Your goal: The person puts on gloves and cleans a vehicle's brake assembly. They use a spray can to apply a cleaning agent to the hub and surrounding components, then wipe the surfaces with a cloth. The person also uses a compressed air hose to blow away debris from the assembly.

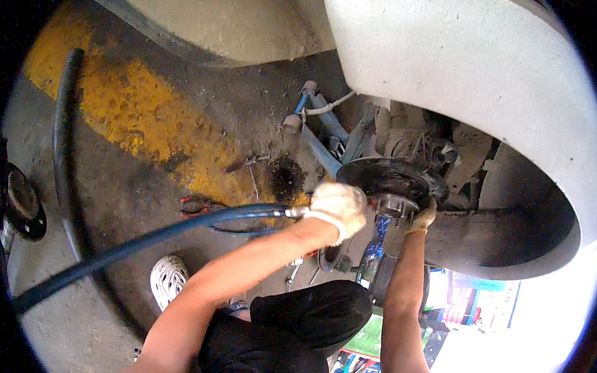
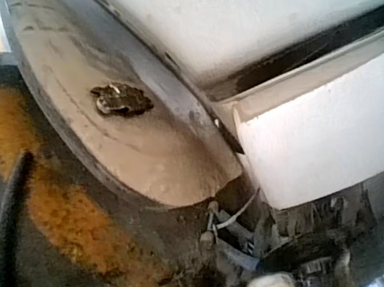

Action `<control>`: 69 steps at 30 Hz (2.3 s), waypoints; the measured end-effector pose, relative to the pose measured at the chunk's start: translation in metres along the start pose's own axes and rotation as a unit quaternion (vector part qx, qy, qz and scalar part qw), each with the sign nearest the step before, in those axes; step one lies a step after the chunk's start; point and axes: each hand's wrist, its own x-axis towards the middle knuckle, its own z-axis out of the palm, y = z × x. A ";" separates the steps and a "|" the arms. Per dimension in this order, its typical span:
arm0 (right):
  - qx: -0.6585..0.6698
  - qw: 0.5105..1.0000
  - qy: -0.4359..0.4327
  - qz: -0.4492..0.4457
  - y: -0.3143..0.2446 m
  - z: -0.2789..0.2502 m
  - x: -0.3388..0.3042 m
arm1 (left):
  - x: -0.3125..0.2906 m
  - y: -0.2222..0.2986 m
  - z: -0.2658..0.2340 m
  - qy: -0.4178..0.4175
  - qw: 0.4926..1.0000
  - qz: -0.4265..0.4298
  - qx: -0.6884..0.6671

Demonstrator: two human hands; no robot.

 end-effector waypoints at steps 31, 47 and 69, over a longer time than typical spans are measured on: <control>0.112 0.991 -0.057 -0.055 0.025 -0.011 0.011 | -0.046 -0.056 0.053 -0.115 0.982 -0.070 0.134; 0.121 0.931 -0.341 0.045 0.145 -0.098 -0.293 | -0.005 0.126 0.189 -0.435 0.768 0.152 0.444; 0.101 0.985 -0.074 0.120 0.148 -0.090 -0.245 | 0.246 0.196 0.091 -0.051 0.716 0.066 0.693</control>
